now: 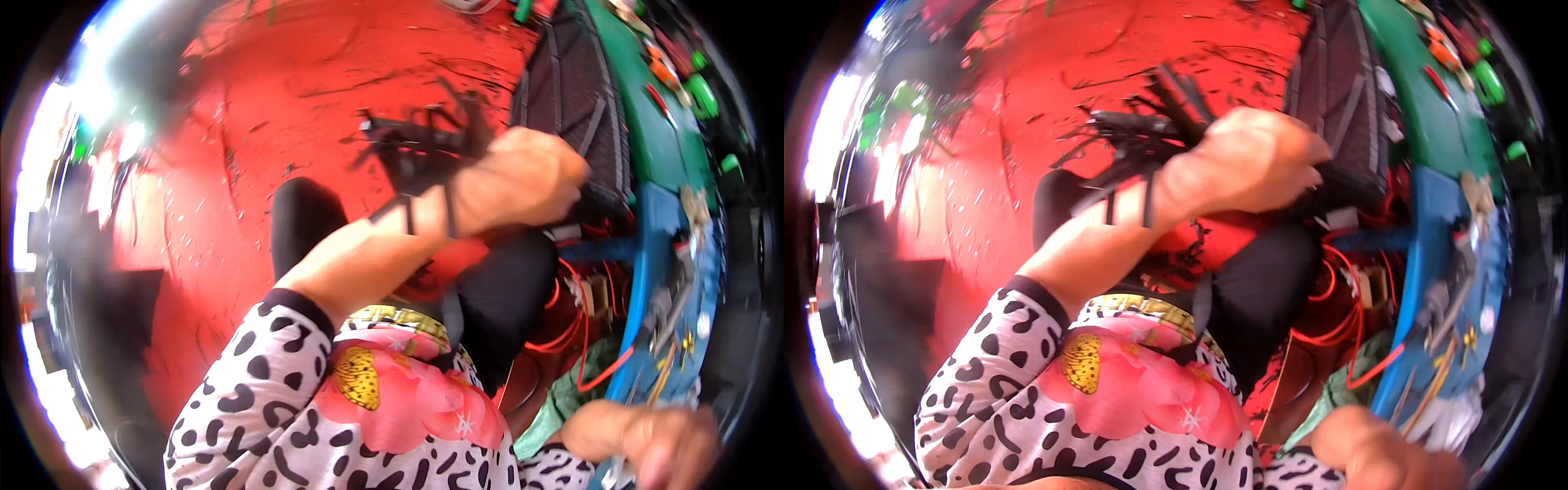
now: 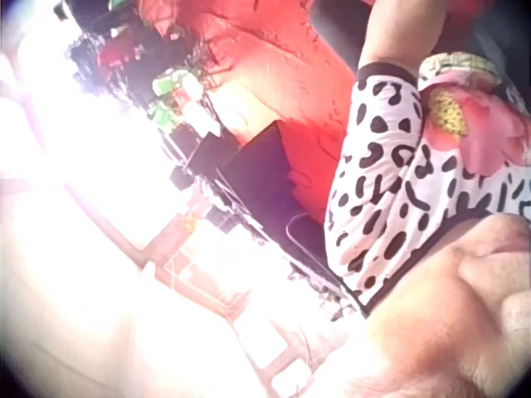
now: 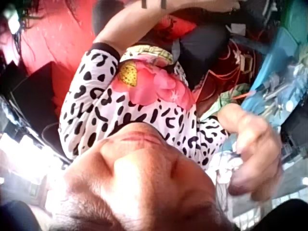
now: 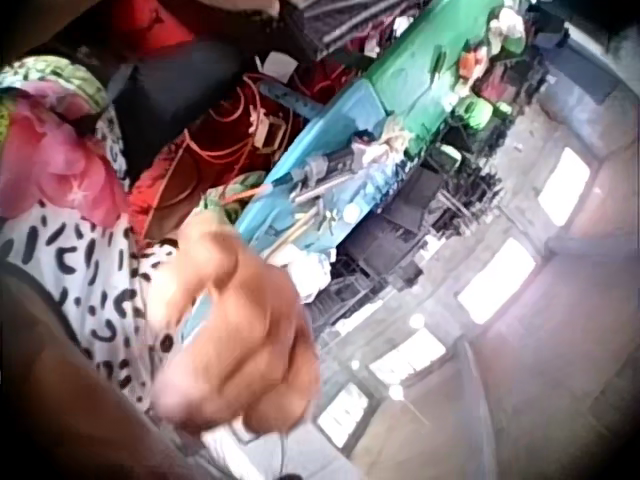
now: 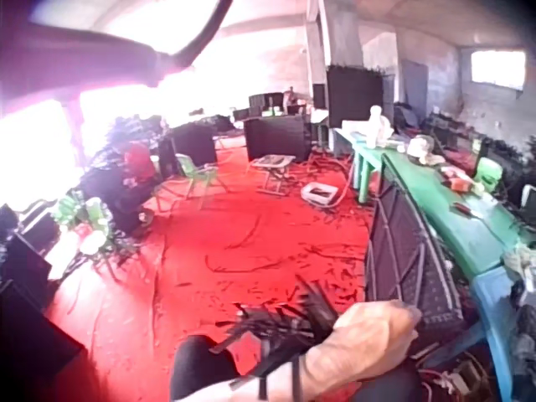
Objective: The person weaves black plastic straps into a black wicker furniture frame. They use pliers to pull and position the straps, a pneumatic nailer to secure the ends to the frame, and a hammer to flatten the nails. The person handles the frame and several straps one at a time.
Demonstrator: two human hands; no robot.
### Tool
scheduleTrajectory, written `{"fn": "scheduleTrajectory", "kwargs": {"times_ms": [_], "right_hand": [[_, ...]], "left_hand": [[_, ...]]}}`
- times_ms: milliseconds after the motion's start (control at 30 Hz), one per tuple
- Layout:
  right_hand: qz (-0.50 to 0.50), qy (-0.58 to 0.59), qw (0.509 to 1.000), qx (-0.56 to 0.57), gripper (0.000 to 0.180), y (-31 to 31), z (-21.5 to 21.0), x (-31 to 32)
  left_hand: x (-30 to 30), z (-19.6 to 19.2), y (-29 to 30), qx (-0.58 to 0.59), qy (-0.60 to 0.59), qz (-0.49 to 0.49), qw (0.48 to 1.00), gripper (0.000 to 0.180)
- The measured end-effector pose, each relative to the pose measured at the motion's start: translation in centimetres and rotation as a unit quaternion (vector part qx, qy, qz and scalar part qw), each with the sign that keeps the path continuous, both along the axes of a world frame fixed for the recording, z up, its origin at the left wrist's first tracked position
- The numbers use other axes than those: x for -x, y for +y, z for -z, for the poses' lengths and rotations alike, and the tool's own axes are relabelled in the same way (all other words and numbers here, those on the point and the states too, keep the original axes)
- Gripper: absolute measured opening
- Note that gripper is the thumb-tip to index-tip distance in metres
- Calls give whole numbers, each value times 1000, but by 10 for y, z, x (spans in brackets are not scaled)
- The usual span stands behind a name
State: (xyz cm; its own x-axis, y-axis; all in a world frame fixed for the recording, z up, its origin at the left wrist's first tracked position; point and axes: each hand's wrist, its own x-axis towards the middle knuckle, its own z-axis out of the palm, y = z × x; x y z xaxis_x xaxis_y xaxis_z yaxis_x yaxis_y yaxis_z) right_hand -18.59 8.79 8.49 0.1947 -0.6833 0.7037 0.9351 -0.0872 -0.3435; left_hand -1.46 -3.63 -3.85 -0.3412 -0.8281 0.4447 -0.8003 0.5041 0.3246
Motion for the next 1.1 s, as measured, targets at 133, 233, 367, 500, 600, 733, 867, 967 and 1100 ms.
{"fn": "scheduleTrajectory", "kwargs": {"times_ms": [133, 233, 367, 500, 600, 733, 867, 967, 1100], "right_hand": [[140, 381, 912, 54, 52, -83, 75, 57], [330, 507, 770, -204, 30, -112, 124, 110], [625, 693, 335, -134, 45, -163, 140, 222], [593, 794, 76, -106, 81, -203, 149, 273], [589, 780, 211, -30, 71, -211, 178, 329], [507, 797, 297, -138, 71, -218, 204, 353], [525, 793, 300, -76, 62, -248, 221, 374], [446, 840, 258, -170, 58, -268, 217, 339], [430, 858, 209, -189, 62, -266, 211, 320]], "left_hand": [[-17, 6, -3, 53, 21, 28, 998, 22], [-7, -19, 3, -80, 35, 6, 996, 29], [15, -22, 3, -53, 47, 18, 997, 28], [8, -18, 7, 8, 20, 17, 1000, 19], [11, 5, -1, 616, -511, -161, 577, 40], [41, 11, 5, 215, -152, -65, 963, 20], [46, -5, 9, -26, 24, 16, 999, 14], [38, -8, 11, -43, 21, -1, 999, 15], [31, 4, 3, -14, 81, -21, 996, 11]]}}
